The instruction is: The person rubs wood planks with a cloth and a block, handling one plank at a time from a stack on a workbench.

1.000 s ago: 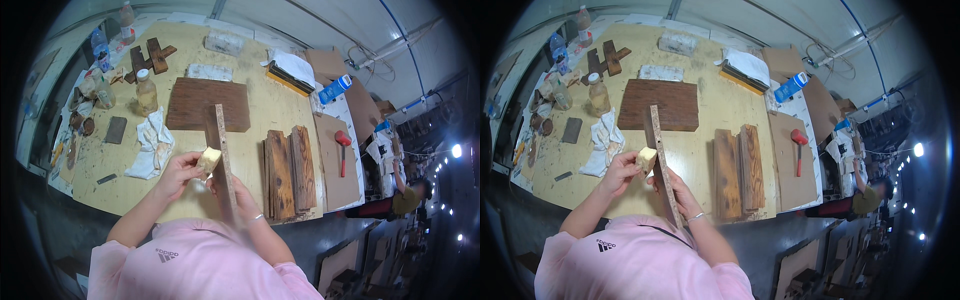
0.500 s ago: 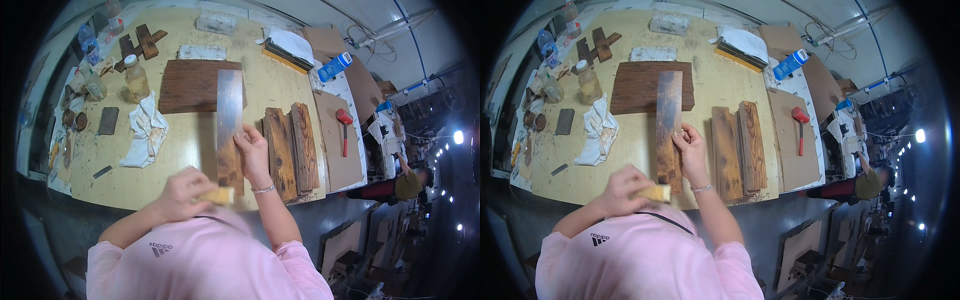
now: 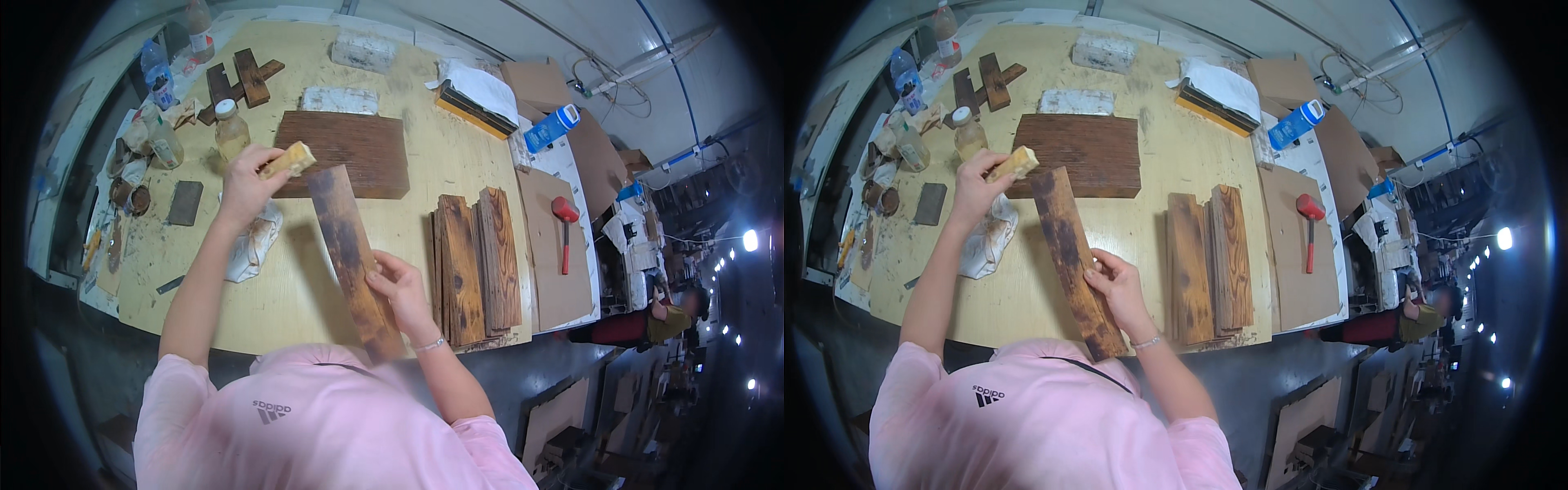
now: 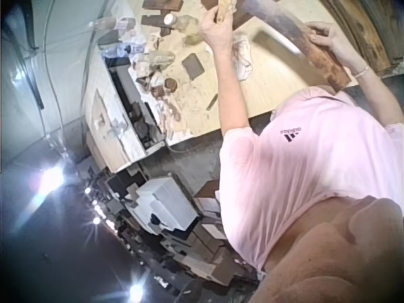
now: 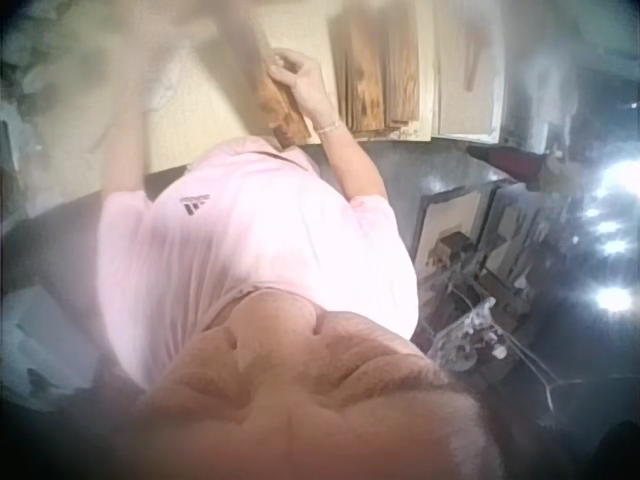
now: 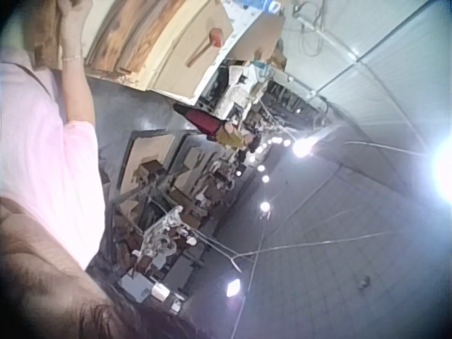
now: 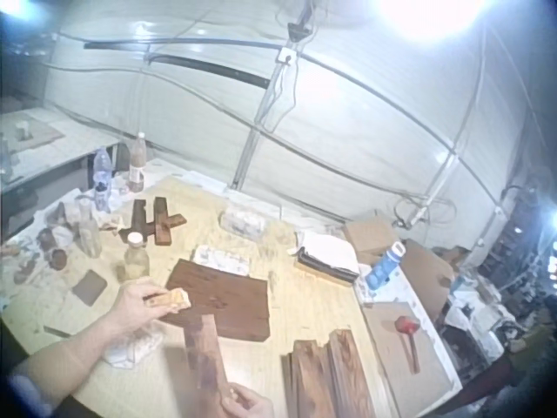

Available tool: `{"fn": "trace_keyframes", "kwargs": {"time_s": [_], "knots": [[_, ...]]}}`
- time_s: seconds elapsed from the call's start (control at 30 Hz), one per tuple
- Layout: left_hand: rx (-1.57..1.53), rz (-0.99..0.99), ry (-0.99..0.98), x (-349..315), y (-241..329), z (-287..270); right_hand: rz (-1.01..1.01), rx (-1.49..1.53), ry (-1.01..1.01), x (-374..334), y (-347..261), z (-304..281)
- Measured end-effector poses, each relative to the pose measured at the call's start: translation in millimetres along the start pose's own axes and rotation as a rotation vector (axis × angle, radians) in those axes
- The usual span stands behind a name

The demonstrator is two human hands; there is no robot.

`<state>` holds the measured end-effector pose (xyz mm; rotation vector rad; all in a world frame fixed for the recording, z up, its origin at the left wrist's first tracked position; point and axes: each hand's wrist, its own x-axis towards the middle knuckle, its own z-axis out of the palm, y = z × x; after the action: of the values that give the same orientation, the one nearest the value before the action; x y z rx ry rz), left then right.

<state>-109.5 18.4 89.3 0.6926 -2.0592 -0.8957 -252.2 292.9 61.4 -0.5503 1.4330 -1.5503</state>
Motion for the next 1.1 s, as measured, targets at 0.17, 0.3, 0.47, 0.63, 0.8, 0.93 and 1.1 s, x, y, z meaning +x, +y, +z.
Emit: {"fn": "trace_keyframes", "kwargs": {"time_s": [0.17,0.3,0.47,0.63,0.8,0.93,1.1], "knots": [[-0.052,0.024,-0.101,-15,10,3,-0.022,-0.112,0.074,-9,3,-9],[-0.234,-0.2,0.015,-23,-6,5,-0.009,-0.203,0.132,-14,-8,-7],[-0.168,0.109,-0.159,-17,30,-4,-0.044,-0.325,0.172,-19,-4,-15],[-0.033,0.076,-0.154,-7,22,-8,-0.057,-0.431,0.093,-26,-16,-11],[-0.008,0.137,-0.298,-13,28,-14,-0.061,-0.332,0.063,-30,-14,-19],[-0.056,0.111,-0.206,-14,26,-23,-0.066,-0.354,0.05,-32,-19,-18],[0.039,0.158,-0.23,-17,34,-23,-0.095,-0.384,0.047,-34,-17,-18]]}}
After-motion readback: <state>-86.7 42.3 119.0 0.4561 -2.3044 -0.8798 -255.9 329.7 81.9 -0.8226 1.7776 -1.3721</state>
